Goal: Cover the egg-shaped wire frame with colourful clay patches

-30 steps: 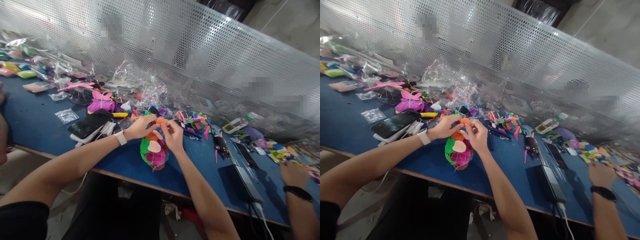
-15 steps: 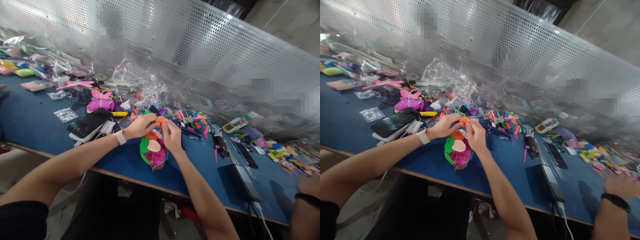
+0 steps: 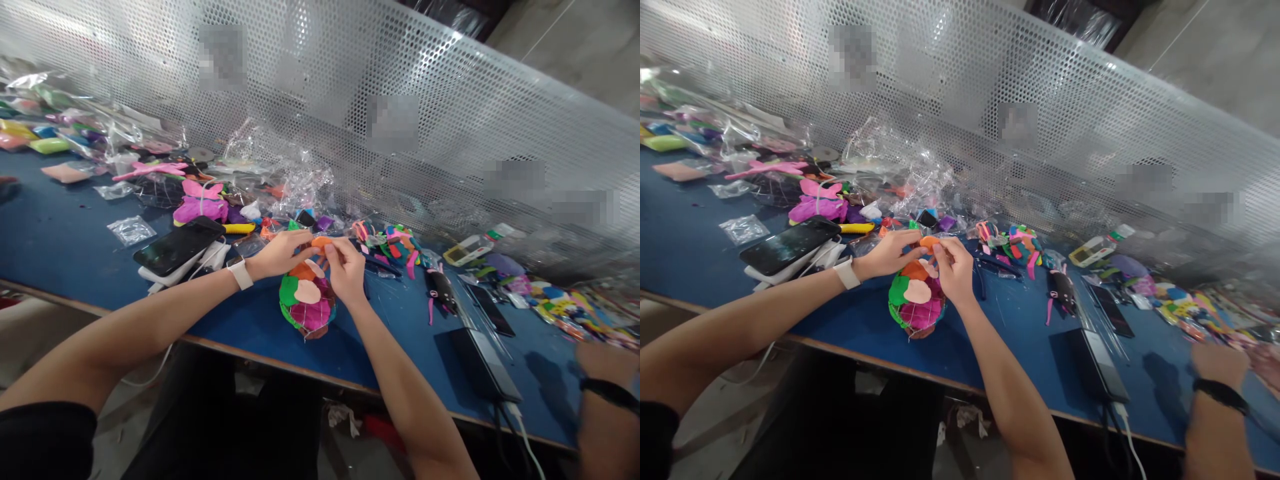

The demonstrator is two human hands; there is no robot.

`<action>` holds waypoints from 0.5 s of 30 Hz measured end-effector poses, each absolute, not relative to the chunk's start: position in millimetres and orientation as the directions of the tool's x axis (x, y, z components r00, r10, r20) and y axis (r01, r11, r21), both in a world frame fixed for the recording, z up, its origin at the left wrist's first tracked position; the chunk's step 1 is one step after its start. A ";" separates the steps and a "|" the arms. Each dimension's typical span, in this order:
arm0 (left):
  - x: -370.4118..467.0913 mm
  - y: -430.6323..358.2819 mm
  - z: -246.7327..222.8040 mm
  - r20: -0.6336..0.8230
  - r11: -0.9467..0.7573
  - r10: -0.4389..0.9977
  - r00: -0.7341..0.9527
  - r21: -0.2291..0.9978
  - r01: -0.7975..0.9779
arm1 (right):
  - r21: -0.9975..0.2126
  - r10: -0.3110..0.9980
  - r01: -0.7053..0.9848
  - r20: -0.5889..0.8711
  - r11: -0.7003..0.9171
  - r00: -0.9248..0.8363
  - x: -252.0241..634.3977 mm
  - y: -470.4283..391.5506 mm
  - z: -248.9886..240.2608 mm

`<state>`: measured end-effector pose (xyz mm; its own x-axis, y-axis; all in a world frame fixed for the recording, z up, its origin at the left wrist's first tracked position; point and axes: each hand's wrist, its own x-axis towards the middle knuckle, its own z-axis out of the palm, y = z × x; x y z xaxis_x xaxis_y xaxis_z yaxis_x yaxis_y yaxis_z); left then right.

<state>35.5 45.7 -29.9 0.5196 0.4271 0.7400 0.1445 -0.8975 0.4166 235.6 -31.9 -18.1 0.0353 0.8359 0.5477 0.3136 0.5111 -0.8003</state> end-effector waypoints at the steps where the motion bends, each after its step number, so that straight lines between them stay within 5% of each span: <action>1: 35.7 46.0 -30.2 0.749 -0.902 0.419 0.513 0.409 0.139 | -0.804 0.840 0.309 0.542 0.508 0.031 235.7 -31.7 -18.4; 15: 33.7 44.2 -29.0 0.712 -0.904 0.403 0.575 0.406 0.131 | -0.814 0.843 0.278 0.537 0.511 0.023 237.9 -31.0 -18.7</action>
